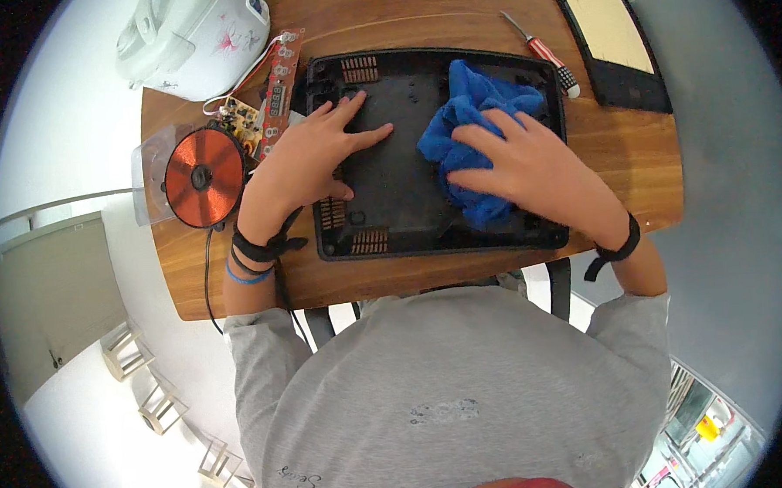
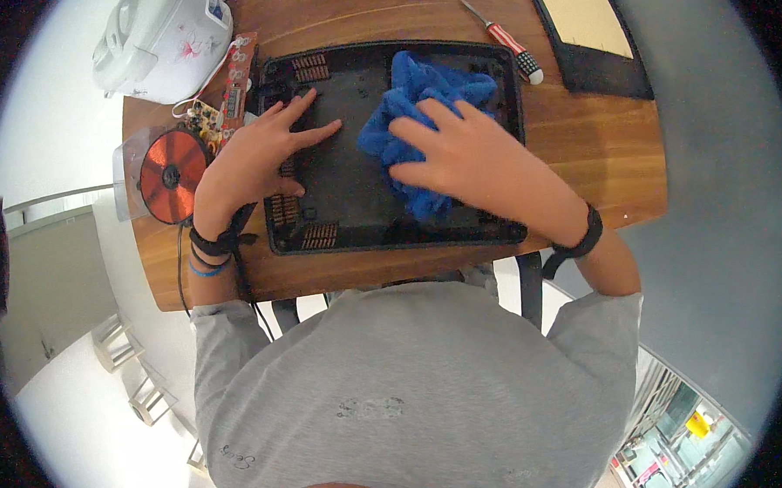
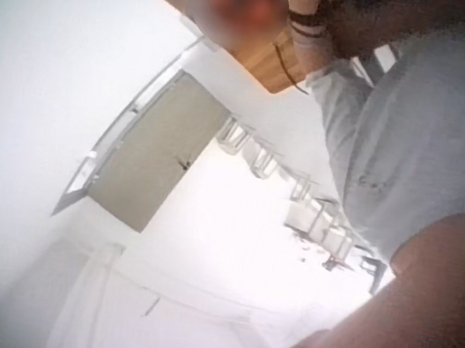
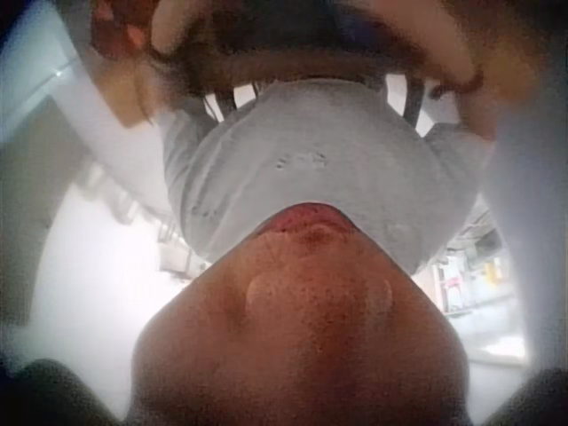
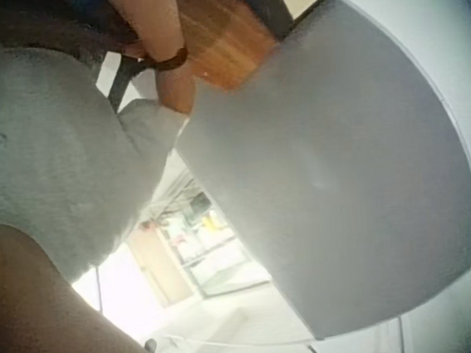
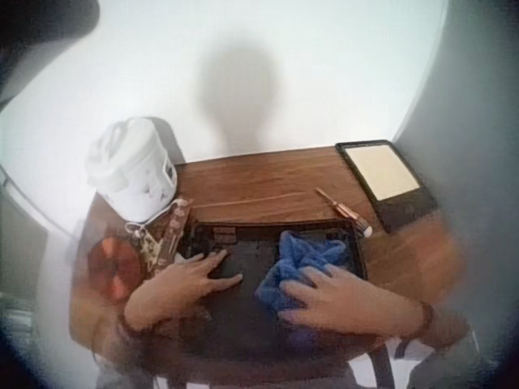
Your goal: The person wipes the interior of a black plastic casing with a blue cloth, then places a fan and a circuit board inside. They connect wires and secure the board with screws using a screwdriver.
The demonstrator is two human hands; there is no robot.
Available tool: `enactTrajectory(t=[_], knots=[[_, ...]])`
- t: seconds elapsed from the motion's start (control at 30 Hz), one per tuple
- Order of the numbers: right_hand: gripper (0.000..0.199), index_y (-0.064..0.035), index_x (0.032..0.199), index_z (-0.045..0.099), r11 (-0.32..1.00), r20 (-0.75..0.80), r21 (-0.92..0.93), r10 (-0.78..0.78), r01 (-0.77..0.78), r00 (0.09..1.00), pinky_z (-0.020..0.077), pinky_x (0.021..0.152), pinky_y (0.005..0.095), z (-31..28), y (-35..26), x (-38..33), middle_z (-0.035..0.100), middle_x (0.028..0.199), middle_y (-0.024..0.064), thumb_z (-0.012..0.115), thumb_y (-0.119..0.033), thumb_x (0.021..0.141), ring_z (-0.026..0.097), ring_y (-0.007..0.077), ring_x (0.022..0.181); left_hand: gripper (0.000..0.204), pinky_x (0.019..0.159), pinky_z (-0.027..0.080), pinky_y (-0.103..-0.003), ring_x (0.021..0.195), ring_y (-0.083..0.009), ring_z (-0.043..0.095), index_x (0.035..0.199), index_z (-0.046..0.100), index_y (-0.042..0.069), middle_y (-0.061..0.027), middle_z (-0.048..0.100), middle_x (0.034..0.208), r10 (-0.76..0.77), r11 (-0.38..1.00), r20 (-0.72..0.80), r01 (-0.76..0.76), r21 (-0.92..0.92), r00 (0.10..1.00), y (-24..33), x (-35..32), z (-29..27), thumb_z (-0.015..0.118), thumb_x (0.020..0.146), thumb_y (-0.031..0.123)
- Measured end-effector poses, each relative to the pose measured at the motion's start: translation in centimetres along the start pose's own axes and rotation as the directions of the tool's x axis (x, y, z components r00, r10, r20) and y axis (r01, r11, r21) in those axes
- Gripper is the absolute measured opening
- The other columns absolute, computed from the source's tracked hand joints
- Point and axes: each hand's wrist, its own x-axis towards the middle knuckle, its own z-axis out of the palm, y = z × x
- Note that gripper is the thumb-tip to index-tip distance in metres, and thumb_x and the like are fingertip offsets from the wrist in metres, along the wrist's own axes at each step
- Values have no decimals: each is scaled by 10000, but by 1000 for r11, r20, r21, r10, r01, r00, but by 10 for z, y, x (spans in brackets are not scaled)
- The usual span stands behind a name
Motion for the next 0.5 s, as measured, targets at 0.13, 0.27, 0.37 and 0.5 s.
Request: enactTrajectory(t=[0.13, 0.27, 0.37, 0.5], knots=[[492, -264, 1292, 790, 988, 75, -67, 146, -141, 986, 603, 1021, 472, -19, 22, -6, 642, 1487, 113, 774, -27, 861, 641, 391, 1335, 1206, 1265, 522, -563, 1568, -544, 500, 1694, 555, 384, -167, 340, 1861, -37, 999, 41, 37, -9, 998, 3, -2, -1, 1051, 625, 130], [713, -279, 1422, 745, 884, -92, -292, 355, -366, 930, 631, 981, 501, -42, 51, -9, 627, 1453, 104, 840, -2, 772, 647, 412, 1303, 1201, 1259, 529, -565, 1575, -544, 492, 1691, 558, 381, -163, 341, 1861, -20, 1000, 8, 20, -13, 1000, 2, -3, 1, 1051, 625, 131], [828, -258, 1472, 708, 860, -21, -150, 491, -489, 871, 644, 1006, 521, -11, 69, -17, 619, 1470, 137, 903, 5, 711, 636, 458, 1338, 1195, 1255, 535, -564, 1571, -543, 498, 1689, 562, 376, -165, 343, 1859, -8, 1000, 3, 8, -26, 1000, 0, -2, 1, 1051, 625, 135], [802, -253, 1465, 709, 772, 85, -122, 634, -624, 768, 646, 1025, 528, -10, 69, -6, 627, 1483, 153, 941, -57, 723, 634, 455, 1369, 1192, 1251, 539, -561, 1560, -543, 511, 1689, 565, 361, -178, 343, 1856, -7, 1000, 15, 7, -14, 1000, 4, -1, -1, 1050, 623, 140]])
